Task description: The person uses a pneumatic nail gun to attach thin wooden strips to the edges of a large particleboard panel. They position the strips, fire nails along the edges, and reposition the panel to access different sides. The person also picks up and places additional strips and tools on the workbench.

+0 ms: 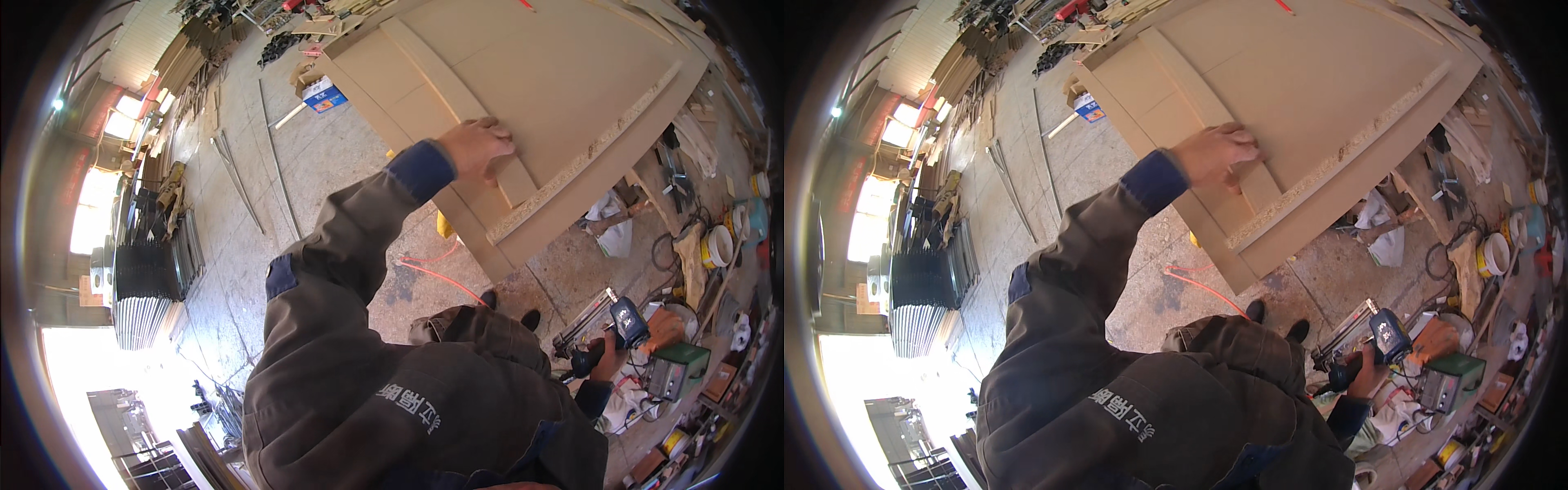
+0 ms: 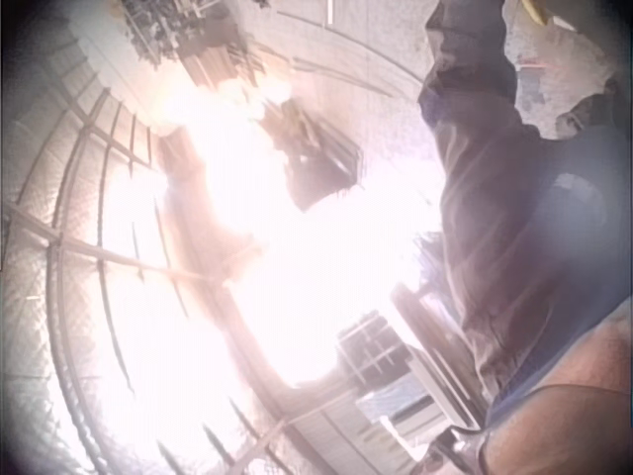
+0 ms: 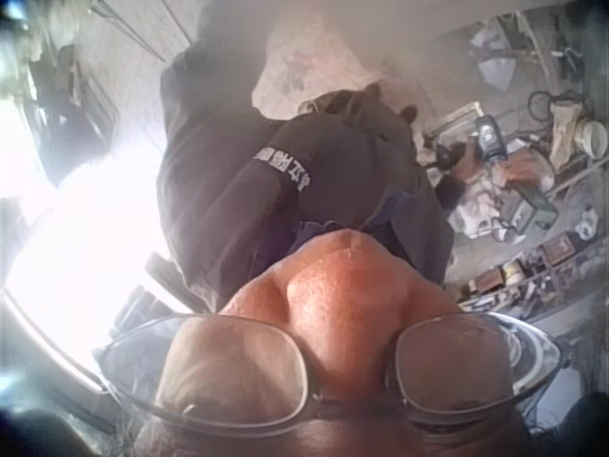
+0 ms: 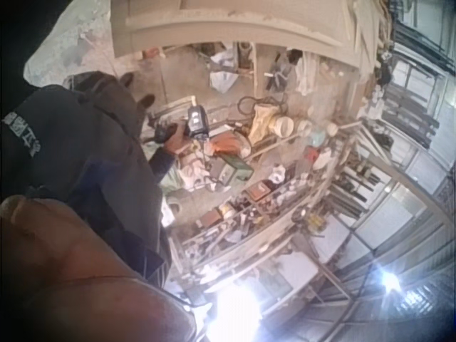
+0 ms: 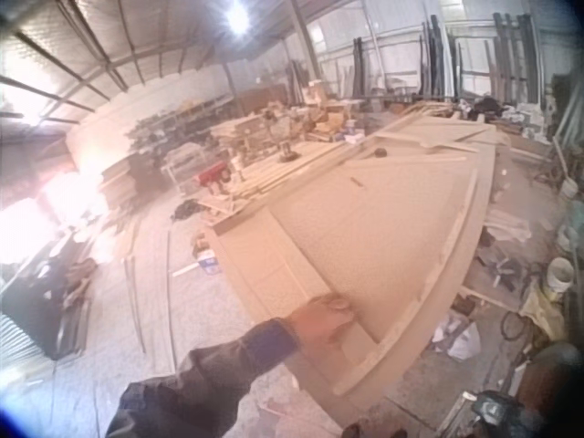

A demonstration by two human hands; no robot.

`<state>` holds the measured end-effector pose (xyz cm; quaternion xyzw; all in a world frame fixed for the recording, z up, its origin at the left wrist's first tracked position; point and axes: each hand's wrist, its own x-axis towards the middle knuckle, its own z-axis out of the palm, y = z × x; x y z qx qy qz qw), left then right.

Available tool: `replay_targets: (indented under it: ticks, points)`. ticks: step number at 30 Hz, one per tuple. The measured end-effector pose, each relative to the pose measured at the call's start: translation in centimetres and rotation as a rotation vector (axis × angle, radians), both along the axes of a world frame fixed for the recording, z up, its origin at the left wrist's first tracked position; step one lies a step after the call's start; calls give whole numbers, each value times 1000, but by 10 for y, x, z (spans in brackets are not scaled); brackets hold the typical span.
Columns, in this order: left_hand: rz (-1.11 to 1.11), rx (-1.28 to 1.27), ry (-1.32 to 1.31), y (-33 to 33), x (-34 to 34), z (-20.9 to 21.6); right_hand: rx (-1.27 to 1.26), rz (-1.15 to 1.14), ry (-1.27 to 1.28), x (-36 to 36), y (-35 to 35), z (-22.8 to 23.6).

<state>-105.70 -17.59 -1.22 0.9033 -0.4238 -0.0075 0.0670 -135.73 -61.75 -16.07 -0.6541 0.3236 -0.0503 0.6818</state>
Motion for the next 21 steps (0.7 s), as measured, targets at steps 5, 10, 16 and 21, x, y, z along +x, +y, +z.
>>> replay_targets:
  ticks: [5, 10, 16, 21]
  points:
    - [147, 16, -3, 14, -41, 3, 26, -9, 19, 10, -4, -3]
    - [139, -5, -40, 26, -50, -1, 44, -39, 15, 11, -11, -15]
    - [42, 5, -70, 29, -46, -6, 77, -51, 36, 16, -10, -16]
    - [2, 74, -27, 12, -36, -3, 60, -44, 24, 18, -12, -25]
